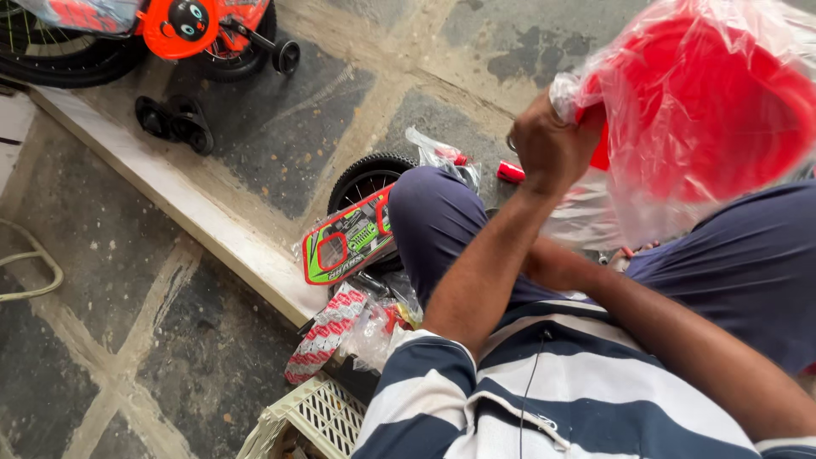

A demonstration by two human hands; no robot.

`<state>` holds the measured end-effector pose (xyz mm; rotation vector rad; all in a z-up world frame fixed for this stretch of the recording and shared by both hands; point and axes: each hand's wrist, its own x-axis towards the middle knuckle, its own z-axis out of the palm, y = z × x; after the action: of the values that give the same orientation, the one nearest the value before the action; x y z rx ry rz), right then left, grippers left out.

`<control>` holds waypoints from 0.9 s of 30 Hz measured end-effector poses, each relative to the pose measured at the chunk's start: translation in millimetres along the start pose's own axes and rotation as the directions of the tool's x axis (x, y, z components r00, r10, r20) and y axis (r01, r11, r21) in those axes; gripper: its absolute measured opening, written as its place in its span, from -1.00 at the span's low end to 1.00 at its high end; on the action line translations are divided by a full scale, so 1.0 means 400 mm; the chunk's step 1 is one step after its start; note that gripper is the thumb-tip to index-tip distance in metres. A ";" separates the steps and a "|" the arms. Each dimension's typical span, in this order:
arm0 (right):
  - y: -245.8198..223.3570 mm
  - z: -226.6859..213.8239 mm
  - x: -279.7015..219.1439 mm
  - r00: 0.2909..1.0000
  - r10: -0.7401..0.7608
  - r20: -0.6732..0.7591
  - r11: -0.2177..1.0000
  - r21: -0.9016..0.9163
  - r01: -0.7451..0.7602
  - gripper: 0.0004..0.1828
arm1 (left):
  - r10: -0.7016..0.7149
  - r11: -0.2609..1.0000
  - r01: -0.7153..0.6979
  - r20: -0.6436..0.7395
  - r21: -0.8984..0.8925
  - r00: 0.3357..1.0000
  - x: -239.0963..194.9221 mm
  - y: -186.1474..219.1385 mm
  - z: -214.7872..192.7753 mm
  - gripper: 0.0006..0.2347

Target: The person sits on the floor and uses pliers to manipulate a red plastic bicycle part. They then use scissors to cut open a plastic bag containing a red basket and other components. The person removes a metal bracket from the bag and continues to handle the basket and parts.

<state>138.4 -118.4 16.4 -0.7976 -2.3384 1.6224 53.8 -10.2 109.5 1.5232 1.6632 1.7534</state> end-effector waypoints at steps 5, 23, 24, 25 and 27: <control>0.239 -0.021 0.058 0.790 0.001 -0.613 0.919 0.312 0.241 -0.67 | -0.311 0.934 0.312 0.033 -0.174 0.950 -0.036 -0.012 0.020 -0.83; 0.228 -0.020 0.063 0.890 0.218 -0.401 0.834 -0.397 -0.383 -0.62 | 0.354 0.934 -0.355 0.267 -0.046 0.896 0.012 0.082 -0.115 -0.72; 0.233 -0.012 0.049 0.899 0.313 -0.308 0.787 -0.445 -0.427 -0.65 | 0.425 0.896 -0.443 0.316 -0.016 0.848 0.023 0.087 -0.149 -0.72; 0.243 -0.011 0.038 0.888 0.405 -0.215 0.737 -0.498 -0.457 -0.67 | 0.489 0.848 -0.529 0.368 0.010 0.791 0.039 0.095 -0.182 -0.73; 0.271 -0.011 0.004 0.869 0.401 -0.291 0.889 -0.104 -0.445 -0.64 | 0.579 0.753 -0.657 0.433 0.042 0.691 0.058 0.108 -0.251 -0.81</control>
<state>173.9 -86.1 -80.8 -1.5578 -2.2316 1.3544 -17.5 -60.2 179.5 2.5721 1.1997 1.3972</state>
